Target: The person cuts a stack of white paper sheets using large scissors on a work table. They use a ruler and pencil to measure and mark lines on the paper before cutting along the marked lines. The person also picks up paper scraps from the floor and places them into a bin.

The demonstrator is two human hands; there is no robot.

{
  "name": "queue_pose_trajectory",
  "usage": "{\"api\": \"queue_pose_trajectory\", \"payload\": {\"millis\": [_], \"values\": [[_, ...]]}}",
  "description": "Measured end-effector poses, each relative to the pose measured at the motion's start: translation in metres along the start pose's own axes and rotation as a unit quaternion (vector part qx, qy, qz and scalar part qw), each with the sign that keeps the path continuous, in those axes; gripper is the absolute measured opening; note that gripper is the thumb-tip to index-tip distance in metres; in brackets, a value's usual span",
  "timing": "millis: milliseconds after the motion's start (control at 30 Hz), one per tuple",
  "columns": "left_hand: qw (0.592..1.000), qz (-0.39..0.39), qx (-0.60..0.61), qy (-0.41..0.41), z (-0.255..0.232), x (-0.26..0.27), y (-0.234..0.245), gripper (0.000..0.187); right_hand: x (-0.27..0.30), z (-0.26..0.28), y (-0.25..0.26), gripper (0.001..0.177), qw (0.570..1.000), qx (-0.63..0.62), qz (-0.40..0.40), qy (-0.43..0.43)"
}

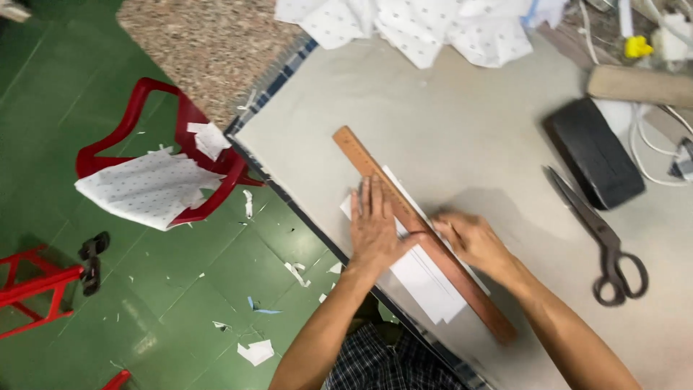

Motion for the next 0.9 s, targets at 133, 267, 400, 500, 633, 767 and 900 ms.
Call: {"api": "queue_pose_trajectory", "payload": {"millis": [133,267,400,500,633,767,900], "values": [[1.0,-0.001,-0.014,0.007,0.003,-0.006,-0.011,0.128,0.084,-0.016,0.029,0.024,0.996,0.032,0.05,-0.059],[1.0,-0.009,-0.014,0.007,0.005,-0.007,-0.016,0.126,0.113,-0.024,0.038,0.023,0.988,0.048,0.094,-0.116],[1.0,-0.003,-0.014,0.008,0.004,-0.008,-0.012,0.125,0.051,-0.019,0.024,0.031,0.985,0.069,0.143,-0.072],[1.0,-0.005,-0.013,0.009,0.005,-0.007,-0.015,0.127,-0.031,0.005,0.001,0.032,0.986,0.091,0.137,0.025],[0.999,-0.019,-0.028,-0.002,0.01,-0.008,-0.021,0.13,-0.121,0.038,-0.02,0.034,0.989,0.034,0.097,0.106],[1.0,-0.018,-0.02,0.001,0.008,-0.007,-0.019,0.131,-0.119,0.035,-0.024,0.033,0.994,0.002,0.061,0.091],[0.999,-0.022,-0.024,0.0,0.0,-0.003,-0.007,0.13,-0.02,0.025,-0.001,0.036,0.998,0.036,0.029,0.04]]}}
Point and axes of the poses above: each hand's wrist, its own x-axis away from the middle knuckle, its own y-axis out of the back of the hand, z = x × y, the point moved 3 cm from there along -x, towards the middle knuckle, and after that the axes turned 4 degrees about -y, right-handed, at the moved point
